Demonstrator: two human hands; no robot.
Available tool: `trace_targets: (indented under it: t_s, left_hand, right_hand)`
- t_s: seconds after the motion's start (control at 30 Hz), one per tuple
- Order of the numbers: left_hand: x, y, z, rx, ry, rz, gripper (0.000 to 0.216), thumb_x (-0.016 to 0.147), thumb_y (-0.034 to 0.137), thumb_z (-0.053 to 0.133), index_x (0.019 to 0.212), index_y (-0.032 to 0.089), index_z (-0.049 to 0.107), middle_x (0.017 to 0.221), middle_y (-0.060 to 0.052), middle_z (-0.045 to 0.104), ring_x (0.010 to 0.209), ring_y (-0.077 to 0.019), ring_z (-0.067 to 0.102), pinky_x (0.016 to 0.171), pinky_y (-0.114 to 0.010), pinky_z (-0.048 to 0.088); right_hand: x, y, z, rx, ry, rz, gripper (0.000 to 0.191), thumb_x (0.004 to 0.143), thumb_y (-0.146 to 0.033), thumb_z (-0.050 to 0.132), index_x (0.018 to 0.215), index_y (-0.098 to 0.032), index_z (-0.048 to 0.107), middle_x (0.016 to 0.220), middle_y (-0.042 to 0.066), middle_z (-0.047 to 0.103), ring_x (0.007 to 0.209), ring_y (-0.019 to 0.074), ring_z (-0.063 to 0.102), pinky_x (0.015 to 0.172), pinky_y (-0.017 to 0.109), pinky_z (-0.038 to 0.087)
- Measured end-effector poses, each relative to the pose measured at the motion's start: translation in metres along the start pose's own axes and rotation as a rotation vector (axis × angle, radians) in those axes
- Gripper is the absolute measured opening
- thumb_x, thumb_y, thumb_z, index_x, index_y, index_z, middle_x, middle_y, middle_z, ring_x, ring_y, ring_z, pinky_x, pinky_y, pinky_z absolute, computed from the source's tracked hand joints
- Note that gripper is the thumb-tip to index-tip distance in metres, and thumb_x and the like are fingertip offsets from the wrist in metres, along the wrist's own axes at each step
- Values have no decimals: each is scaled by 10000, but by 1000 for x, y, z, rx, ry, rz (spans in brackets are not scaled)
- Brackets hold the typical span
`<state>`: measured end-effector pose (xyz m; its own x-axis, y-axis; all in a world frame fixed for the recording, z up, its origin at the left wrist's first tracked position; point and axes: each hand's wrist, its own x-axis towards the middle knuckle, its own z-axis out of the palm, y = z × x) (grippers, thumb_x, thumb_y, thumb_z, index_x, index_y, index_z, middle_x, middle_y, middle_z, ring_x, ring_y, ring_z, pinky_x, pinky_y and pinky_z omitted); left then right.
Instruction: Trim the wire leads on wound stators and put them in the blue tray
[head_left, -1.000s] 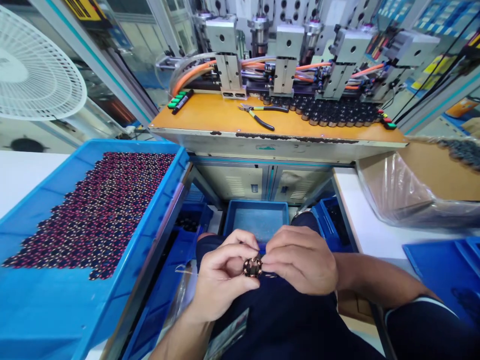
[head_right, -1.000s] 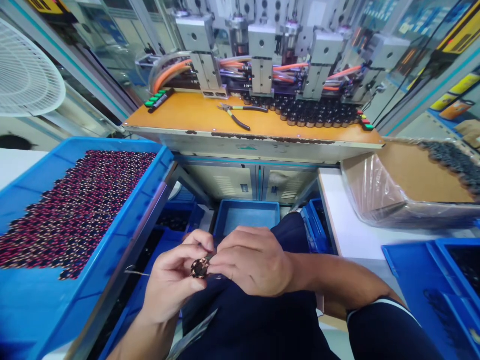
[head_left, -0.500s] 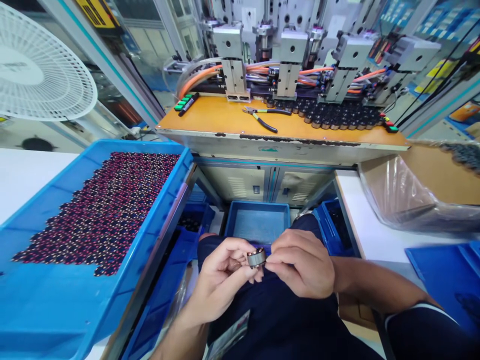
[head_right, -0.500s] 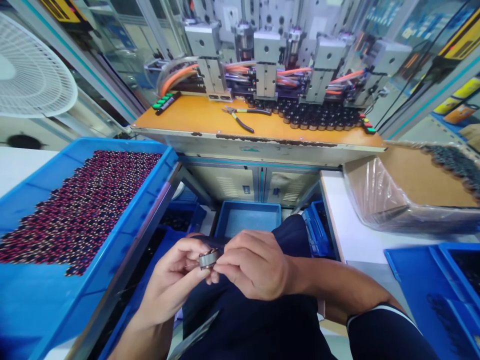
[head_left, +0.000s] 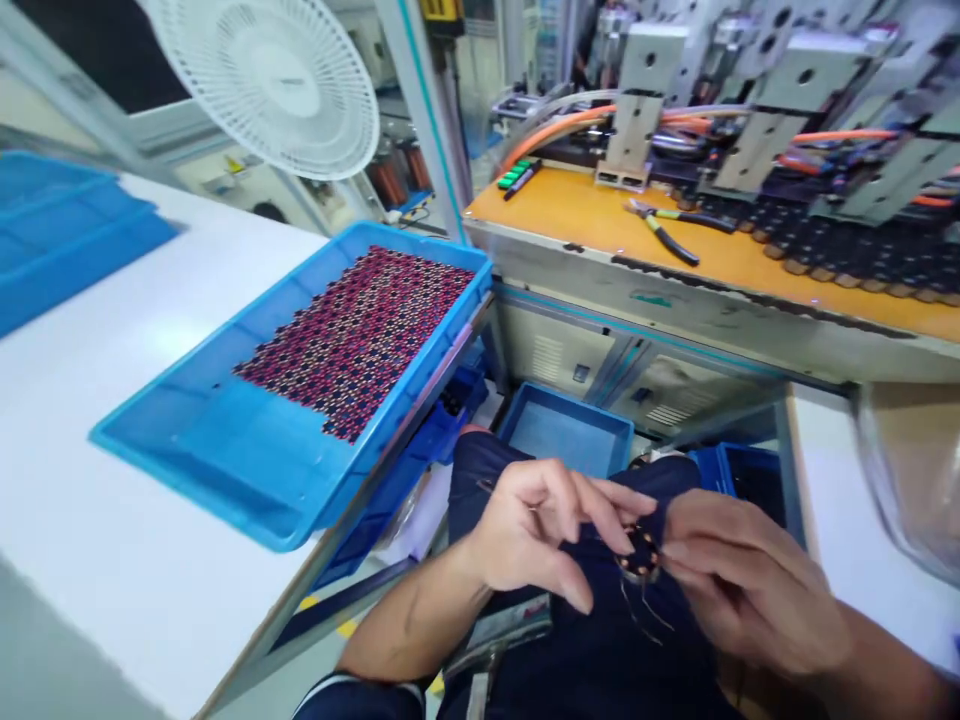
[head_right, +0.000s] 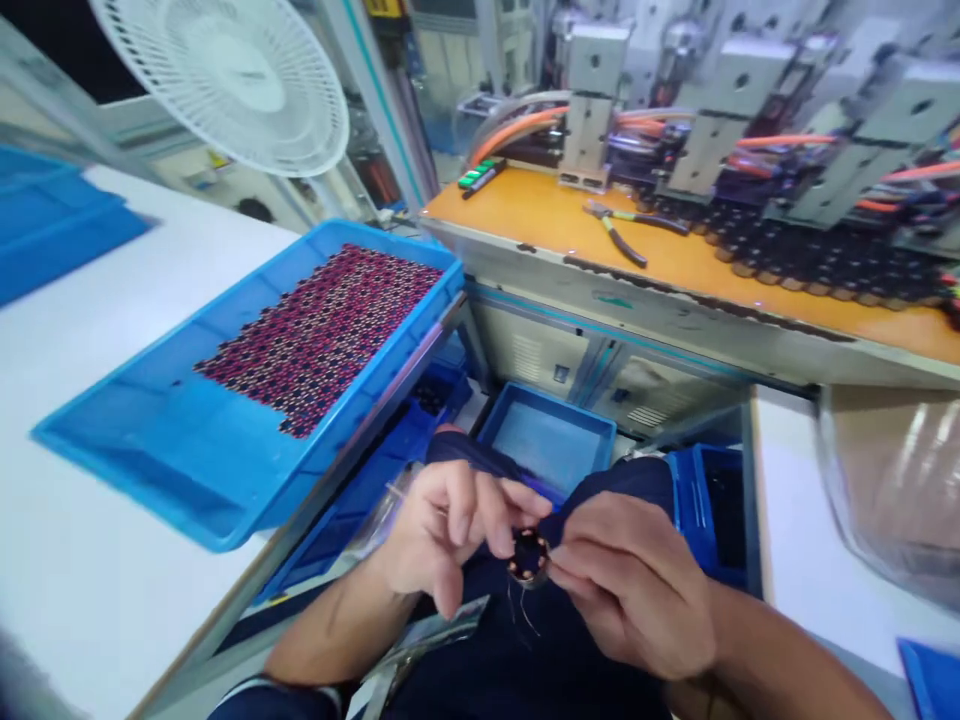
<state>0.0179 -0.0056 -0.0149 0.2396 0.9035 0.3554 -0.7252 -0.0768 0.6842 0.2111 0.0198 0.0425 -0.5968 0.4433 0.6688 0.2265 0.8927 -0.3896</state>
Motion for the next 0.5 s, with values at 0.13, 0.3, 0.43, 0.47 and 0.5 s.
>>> trace_targets:
  t_s: [0.13, 0.3, 0.43, 0.47, 0.5]
  left_hand:
    - [3, 6, -4, 113, -48, -374, 530, 735, 626, 721, 978, 160, 660, 959, -97, 681, 883, -192, 668, 798, -318, 518]
    - [1, 16, -10, 135, -110, -566, 457, 794, 558, 707, 959, 138, 640, 816, -29, 638, 692, -93, 595, 668, -221, 473]
    - [-4, 8, -9, 152, -45, -400, 360, 824, 382, 748, 1064, 141, 628, 782, -13, 637, 662, -80, 629, 642, -195, 500]
    - [-5, 3, -8, 133, -30, -359, 366, 834, 374, 739, 1092, 143, 620, 771, -12, 637, 643, -79, 637, 617, -187, 508]
    - [-6, -2, -7, 97, -16, -317, 372, 841, 376, 731, 1109, 146, 611, 774, -14, 642, 627, -78, 646, 590, -180, 515]
  right_hand:
    - [5, -10, 2, -102, -12, -46, 171, 985, -161, 533, 857, -213, 633, 684, -1, 661, 562, 114, 646, 565, 177, 579]
    - [14, -13, 4, -186, -65, 10, 284, 1014, -208, 495, 754, -213, 607, 628, -20, 636, 524, 112, 629, 575, 173, 584]
    - [1, 0, 4, -186, -143, 12, 270, 1011, -202, 489, 768, -204, 606, 639, -13, 633, 531, 91, 620, 537, 150, 548]
    - [-7, 4, 5, -178, -120, 31, 233, 1002, -197, 503, 799, -207, 617, 674, -9, 647, 561, 96, 634, 541, 157, 546]
    - [-16, 9, 7, -166, -81, 50, 188, 990, -194, 525, 833, -216, 626, 709, -8, 658, 589, 101, 644, 548, 167, 546]
